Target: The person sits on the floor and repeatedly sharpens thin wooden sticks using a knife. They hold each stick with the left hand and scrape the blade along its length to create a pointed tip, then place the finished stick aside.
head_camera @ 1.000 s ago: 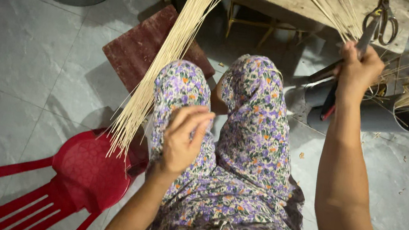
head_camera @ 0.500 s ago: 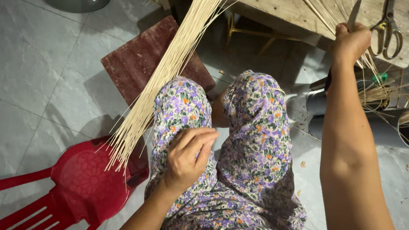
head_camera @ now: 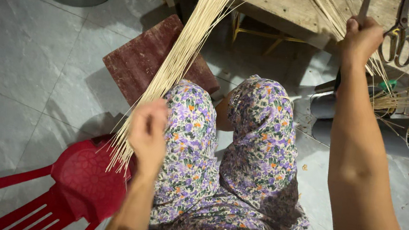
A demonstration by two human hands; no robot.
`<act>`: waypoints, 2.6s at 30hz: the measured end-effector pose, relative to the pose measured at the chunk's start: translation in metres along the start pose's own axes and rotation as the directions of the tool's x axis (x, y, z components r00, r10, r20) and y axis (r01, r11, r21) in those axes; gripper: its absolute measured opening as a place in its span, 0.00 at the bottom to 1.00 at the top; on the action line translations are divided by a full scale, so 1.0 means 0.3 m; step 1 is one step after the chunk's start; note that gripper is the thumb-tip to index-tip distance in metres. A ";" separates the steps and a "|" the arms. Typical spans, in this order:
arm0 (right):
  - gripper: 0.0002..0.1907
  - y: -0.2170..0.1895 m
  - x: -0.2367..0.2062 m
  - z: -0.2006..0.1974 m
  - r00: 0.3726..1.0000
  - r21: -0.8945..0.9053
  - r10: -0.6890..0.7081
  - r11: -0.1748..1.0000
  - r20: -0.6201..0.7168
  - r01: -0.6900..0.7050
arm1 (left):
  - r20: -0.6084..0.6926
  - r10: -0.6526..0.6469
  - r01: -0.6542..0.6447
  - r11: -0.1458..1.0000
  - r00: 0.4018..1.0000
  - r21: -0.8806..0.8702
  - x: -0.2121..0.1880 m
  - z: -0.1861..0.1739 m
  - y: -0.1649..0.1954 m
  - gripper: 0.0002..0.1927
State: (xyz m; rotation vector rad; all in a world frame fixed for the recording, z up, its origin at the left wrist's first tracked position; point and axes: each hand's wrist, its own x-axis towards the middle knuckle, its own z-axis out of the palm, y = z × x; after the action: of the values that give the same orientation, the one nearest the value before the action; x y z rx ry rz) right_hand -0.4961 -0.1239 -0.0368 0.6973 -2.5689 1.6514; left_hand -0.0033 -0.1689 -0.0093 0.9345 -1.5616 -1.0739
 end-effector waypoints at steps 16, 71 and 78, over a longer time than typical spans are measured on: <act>0.13 -0.248 -0.741 -0.270 0.578 0.370 0.158 0.629 0.800 -0.684 | 0.024 -0.243 0.185 0.795 0.970 0.578 0.375 0.004 -0.454 0.10; 0.24 -0.446 -1.116 -0.277 0.291 0.314 -0.158 0.700 0.944 -0.641 | 0.583 -0.357 0.522 0.842 0.730 -0.138 -0.288 -0.097 0.198 0.07; 0.23 -0.393 -1.078 -0.277 0.325 0.367 -0.182 0.601 0.928 -0.710 | 0.602 -0.341 0.457 0.889 0.722 -0.044 -0.316 -0.138 0.199 0.07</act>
State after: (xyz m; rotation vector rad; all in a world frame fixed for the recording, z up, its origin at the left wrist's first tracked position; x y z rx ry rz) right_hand -0.1802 0.0238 0.0234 1.7312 -2.3997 3.4195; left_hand 0.0543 -0.0698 0.0249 0.8754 -1.7283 -1.9374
